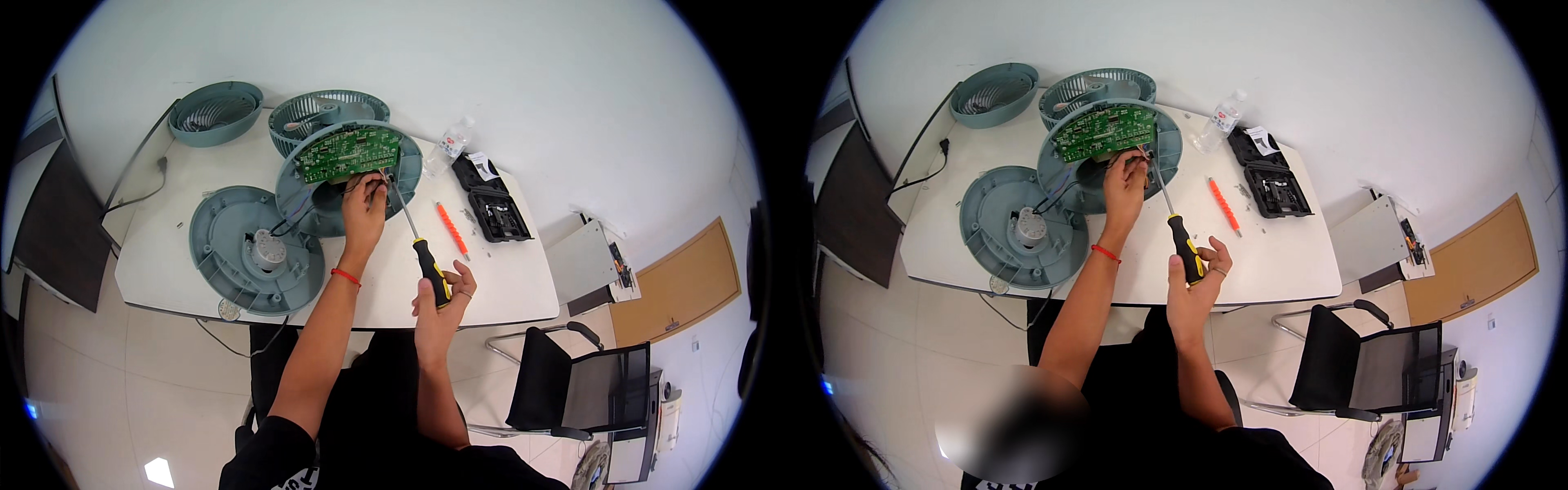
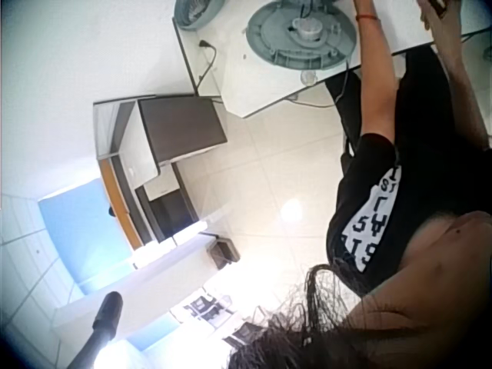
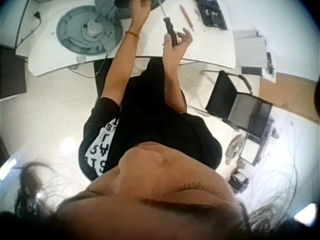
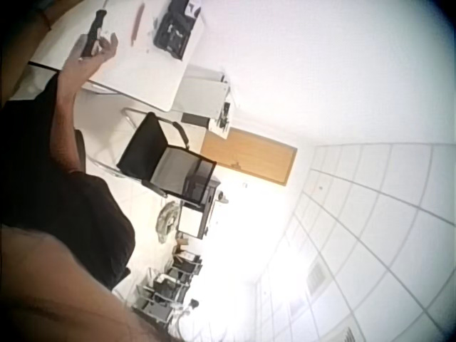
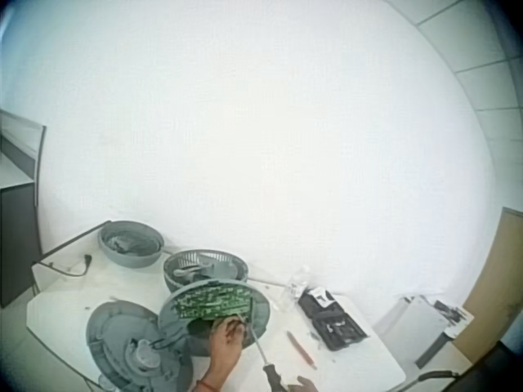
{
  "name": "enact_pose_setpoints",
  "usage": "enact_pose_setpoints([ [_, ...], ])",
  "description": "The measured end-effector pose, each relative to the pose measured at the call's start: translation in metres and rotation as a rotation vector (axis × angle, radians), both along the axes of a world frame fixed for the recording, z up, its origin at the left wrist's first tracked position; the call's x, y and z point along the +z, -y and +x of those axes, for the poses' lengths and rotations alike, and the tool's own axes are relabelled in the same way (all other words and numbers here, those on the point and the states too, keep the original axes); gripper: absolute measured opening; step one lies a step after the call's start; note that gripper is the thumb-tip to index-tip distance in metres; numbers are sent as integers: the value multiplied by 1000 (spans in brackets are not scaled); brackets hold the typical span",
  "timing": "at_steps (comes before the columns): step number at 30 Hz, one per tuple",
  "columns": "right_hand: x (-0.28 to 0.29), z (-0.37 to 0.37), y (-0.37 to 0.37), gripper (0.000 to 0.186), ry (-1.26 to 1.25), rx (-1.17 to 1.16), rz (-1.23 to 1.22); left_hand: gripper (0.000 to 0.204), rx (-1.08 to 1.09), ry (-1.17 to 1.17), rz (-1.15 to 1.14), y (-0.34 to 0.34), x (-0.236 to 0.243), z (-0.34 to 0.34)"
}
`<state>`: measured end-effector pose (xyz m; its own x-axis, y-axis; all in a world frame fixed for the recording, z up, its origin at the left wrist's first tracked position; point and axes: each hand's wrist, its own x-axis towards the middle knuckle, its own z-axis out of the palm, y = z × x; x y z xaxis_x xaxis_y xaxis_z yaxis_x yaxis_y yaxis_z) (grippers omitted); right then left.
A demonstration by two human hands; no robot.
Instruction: The person disassembles a teal-colored fan, removes the back cover, and uses a screwdriver to adjust components on the internal circuit board. They then reattach the back cover and secure it with screws.
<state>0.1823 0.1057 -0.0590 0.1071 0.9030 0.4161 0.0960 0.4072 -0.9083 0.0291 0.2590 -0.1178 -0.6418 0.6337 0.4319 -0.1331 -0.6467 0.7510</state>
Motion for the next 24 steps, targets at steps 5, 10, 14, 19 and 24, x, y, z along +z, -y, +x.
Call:
enact_pose_setpoints([
  [5, -1, 8, 0, 29, 385, 18, 190, 15, -15, -23, -43, 3, 0, -1],
  [10, -1, 6, 2, 30, 114, 54, -14, 17, 4, -27, -26, 5, 2, 0],
  [14, 2, -1, 5, 28, -117, 146, -126, 24, 20, -104, -92, 2, -3, 0],
  [19, -3, 1, 1, 25, -303, 245, -236, 27, 47, -206, -105, -4, -9, -1],
  [24, 5, 6, -2, 23, -460, 312, -331, 27, 38, -205, -110, -2, -7, -1],
])
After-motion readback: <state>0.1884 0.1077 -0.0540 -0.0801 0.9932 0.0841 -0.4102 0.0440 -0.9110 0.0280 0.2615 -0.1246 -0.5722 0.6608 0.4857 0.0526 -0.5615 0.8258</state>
